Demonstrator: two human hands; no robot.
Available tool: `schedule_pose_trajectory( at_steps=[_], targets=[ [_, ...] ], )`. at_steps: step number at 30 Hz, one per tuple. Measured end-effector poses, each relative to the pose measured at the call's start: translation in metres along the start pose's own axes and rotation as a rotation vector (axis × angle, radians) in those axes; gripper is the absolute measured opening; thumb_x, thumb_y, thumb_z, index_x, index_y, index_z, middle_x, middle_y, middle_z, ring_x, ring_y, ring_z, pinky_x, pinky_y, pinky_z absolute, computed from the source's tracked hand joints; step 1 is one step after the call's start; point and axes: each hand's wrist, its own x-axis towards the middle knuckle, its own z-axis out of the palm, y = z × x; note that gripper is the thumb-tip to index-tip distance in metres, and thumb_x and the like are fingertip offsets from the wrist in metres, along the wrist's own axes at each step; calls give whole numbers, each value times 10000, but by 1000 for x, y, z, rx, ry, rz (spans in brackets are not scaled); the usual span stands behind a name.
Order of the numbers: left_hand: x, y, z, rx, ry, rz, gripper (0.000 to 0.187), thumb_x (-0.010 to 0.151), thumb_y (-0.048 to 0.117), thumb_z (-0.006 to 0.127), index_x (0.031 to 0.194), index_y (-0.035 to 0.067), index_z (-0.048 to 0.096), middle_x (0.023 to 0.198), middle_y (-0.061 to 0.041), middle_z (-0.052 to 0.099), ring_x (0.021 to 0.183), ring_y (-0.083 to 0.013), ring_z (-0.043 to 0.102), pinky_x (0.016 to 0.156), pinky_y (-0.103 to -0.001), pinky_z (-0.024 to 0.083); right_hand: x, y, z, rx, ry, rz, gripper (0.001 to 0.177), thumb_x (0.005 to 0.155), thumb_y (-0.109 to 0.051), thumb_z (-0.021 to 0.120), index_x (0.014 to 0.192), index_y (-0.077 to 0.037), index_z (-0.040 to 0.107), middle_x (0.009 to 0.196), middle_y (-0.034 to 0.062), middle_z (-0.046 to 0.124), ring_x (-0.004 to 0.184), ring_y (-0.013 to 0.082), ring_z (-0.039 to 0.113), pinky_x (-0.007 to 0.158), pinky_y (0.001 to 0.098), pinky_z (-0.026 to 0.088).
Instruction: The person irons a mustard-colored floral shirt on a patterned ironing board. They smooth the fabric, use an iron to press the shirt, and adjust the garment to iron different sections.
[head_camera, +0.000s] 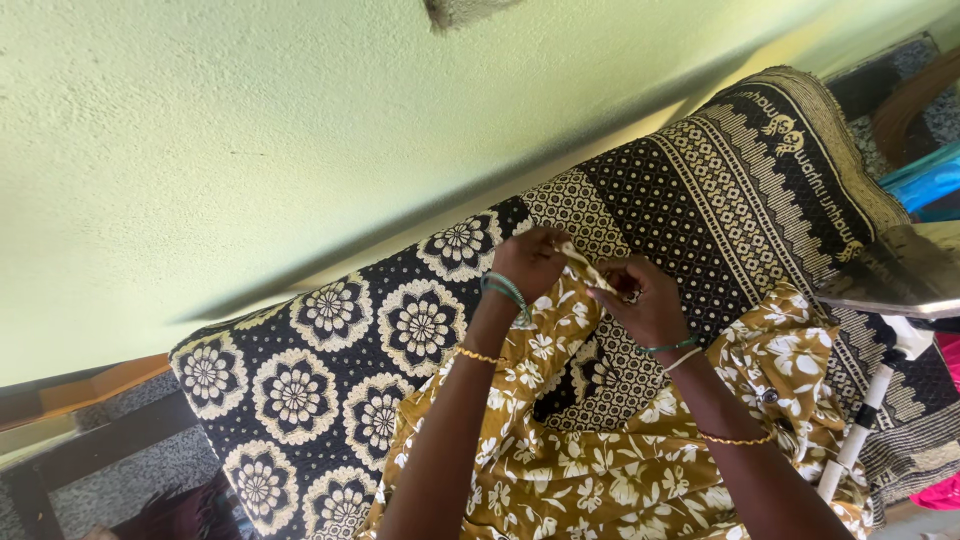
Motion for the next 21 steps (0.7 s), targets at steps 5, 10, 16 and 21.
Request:
schedule_pose_trajectory(
  at_steps=[5,10,16,21],
  targets=[
    [-16,-10,19,-527,32,-339,350,872,19,754,1211,2,670,935,-161,758,793,-186,718,681,-285,609,-5,-1,0,13,-82,-36,294,821,-250,849,1030,-72,744,902,31,681,771,75,668,693,239,579],
    [-30,-10,20,-843,-18,-481,543,873,-54,681,1382,-9,496,978,-147,776,845,-198,769,737,-289,659,-5,-26,-5,-40,-9,-156,251,872,-222,816,1059,-64,762,994,76,710,860,153,675,739,288,562],
    [-49,3,18,-646,-84,-343,512,908,-69,671,1389,-9,508,988,-179,784,901,-204,747,779,-305,599,1,-39,3,-152,66,-313,275,874,-192,810,1105,-56,749,1018,101,721,909,209,710,779,298,576],
    [-60,6,19,-623,-39,-297,488,865,-61,690,1334,-29,558,998,-150,774,899,-162,752,793,-264,632,-5,-18,6,-60,18,-168,176,924,-146,754,1075,-55,750,987,84,743,876,161,716,757,280,578]
  ],
)
